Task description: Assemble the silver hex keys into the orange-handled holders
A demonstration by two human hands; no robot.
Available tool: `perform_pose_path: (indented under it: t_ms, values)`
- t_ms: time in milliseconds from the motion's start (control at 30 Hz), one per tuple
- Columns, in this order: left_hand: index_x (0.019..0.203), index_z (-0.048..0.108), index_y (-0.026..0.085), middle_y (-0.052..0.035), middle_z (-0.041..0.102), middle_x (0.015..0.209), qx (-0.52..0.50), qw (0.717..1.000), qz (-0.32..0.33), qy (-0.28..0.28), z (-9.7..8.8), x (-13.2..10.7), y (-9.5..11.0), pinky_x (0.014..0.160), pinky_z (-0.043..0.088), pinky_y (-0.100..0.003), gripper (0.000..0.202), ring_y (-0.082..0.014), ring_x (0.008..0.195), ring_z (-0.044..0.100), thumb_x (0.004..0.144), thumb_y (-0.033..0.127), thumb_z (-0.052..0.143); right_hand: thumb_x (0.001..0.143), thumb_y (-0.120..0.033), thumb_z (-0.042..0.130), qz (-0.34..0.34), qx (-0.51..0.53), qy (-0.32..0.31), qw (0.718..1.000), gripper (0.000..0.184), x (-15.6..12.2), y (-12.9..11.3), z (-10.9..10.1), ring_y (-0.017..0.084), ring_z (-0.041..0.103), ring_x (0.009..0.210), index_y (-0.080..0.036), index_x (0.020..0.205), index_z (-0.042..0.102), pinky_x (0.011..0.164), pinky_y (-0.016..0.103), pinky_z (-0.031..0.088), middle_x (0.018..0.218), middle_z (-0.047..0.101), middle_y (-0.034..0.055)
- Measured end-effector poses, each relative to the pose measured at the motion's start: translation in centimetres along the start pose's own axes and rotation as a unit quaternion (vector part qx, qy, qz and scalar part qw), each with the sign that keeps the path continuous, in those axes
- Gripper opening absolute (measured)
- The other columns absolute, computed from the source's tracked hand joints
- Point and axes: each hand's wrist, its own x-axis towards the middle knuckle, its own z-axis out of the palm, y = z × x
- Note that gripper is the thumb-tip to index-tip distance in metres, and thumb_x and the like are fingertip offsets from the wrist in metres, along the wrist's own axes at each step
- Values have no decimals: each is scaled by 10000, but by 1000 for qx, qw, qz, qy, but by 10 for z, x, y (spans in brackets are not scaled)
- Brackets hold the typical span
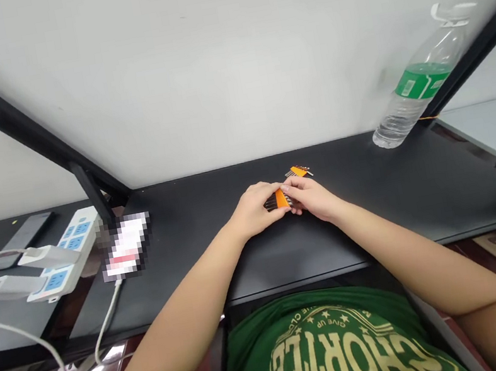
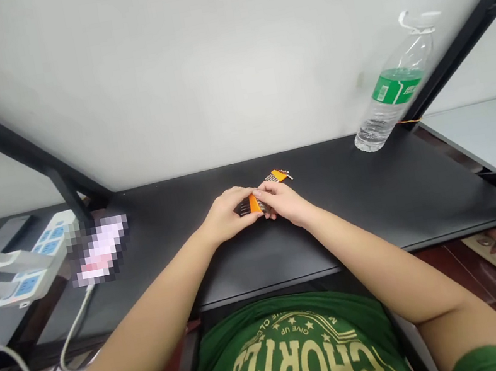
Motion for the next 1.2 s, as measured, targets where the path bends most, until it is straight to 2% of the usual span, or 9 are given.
perform_pose_path:
  t_ms: [167, 233, 333, 433, 533, 667, 800, 1000, 1200]
  values:
    - [1274, 712, 232, -76, 802, 1150, 3, 1000, 18, -7, 3, 1, 1, 1034, 549, -437, 407, -251, 1067, 741, 895, 355, 790, 818, -687, 827, 37, 64, -43, 996, 539, -1, 0, 4, 98, 485, 465, -242, 841, 524, 433, 225, 359, 629, 579, -60]
    - [1293, 711, 240, -77, 800, 1169, 9, 1000, 10, -14, 3, 1, -2, 1047, 545, -448, 425, -259, 1086, 738, 891, 356, 790, 840, -724, 777, 36, 19, -39, 998, 535, -1, -1, 2, 118, 511, 465, -244, 844, 539, 444, 245, 394, 617, 584, -50]
    - [1343, 702, 234, -86, 794, 1172, 32, 999, -11, -27, -1, 0, -8, 1047, 554, -463, 487, -275, 1100, 729, 886, 378, 789, 923, -703, 667, -1, -154, -8, 988, 479, -1, -4, -5, 166, 574, 517, -242, 811, 602, 516, 308, 483, 628, 602, -13]
    - [1360, 707, 229, -90, 789, 1141, 66, 995, -53, -46, -9, 0, -16, 1002, 575, -460, 523, -289, 1070, 725, 874, 402, 789, 939, -536, 674, -98, -360, 130, 919, 319, 1, -7, -24, 222, 630, 682, -245, 808, 683, 717, 396, 565, 734, 645, 32]
    - [1320, 736, 240, -96, 785, 1158, 97, 987, -110, -65, -15, -2, -27, 949, 588, -457, 516, -314, 1070, 716, 843, 422, 808, 936, -398, 637, -141, -443, 237, 853, 211, 5, -6, -51, 282, 680, 939, -226, 944, 758, 907, 456, 577, 1032, 707, 112]
    - [1284, 752, 254, -95, 782, 1178, 110, 977, -164, -75, -16, -3, -42, 939, 578, -463, 492, -333, 1100, 697, 841, 459, 813, 928, -317, 633, -99, -523, 213, 819, 425, 14, 1, -75, 383, 579, 1307, -212, 1326, 739, 1095, 543, 510, 1456, 635, 163]
    - [1205, 785, 275, -81, 779, 1145, 95, 973, -204, -50, -13, 0, -52, 966, 553, -485, 438, -335, 1124, 661, 829, 493, 842, 985, -301, 592, -52, -582, 148, 798, 350, 20, 10, -73, 411, 541, 1333, -240, 1279, 770, 1101, 599, 490, 1461, 659, 141]
    - [1261, 789, 312, -93, 719, 1306, 124, 940, -311, -57, -8, 10, -57, 1077, 482, -594, 451, -388, 1255, 592, 874, 543, 803, 994, -210, 560, -86, -579, 108, 803, 297, 17, 13, -56, 329, 614, 1182, -207, 1180, 792, 1059, 488, 519, 1310, 696, 148]
    - [1428, 684, 297, -130, 619, 1470, 212, 914, -346, -25, -7, 11, -46, 1101, 477, -558, 479, -397, 1356, 523, 1001, 508, 643, 947, -194, 626, -87, -535, 125, 831, 158, 16, 12, -45, 256, 655, 1006, -216, 1089, 692, 897, 382, 529, 1118, 706, 96]
